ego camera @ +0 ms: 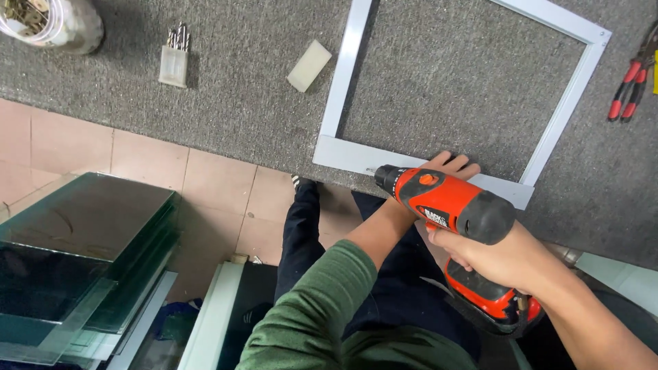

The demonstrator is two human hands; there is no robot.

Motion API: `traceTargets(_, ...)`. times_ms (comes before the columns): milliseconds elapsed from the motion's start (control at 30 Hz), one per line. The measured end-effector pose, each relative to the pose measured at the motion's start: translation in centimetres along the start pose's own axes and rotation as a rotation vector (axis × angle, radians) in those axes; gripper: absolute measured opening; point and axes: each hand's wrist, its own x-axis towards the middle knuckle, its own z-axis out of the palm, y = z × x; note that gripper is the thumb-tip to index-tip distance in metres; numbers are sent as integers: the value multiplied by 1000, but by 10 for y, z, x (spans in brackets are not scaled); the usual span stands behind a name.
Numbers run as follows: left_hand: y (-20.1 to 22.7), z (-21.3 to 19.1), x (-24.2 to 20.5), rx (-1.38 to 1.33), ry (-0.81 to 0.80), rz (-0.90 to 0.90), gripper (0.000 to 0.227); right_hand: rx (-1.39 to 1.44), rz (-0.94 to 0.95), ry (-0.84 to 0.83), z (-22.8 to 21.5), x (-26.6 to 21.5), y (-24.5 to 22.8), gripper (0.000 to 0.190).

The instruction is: Assembling a square metal frame by drilling holes and using a rivet gun to secure the corner joints.

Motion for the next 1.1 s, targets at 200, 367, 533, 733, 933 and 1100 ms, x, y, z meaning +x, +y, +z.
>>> traceTargets(200, -3, 1, 5, -17, -138, 15, 19, -137, 140, 36, 7, -9, -16, 20)
traceTargets(367, -8, 42, 4, -45, -79, 38, 24, -31, 92, 76, 14, -7, 3, 35)
traceTargets(533, -9, 35, 5, -33, -62, 79, 16, -129, -72, 70, 18, -4, 18, 41)
traceTargets(733, -10, 53, 10, -88, -129, 1, 21, -80, -44, 54, 16, 2, 19, 39)
traceTargets(933, -1, 9, 3, -53, 7, -37, 23, -189, -18, 44, 9, -1, -4, 43)
traceTargets(1100, 6, 16, 5, -92, 147, -83, 22, -196, 28, 15, 5, -3, -14, 38)
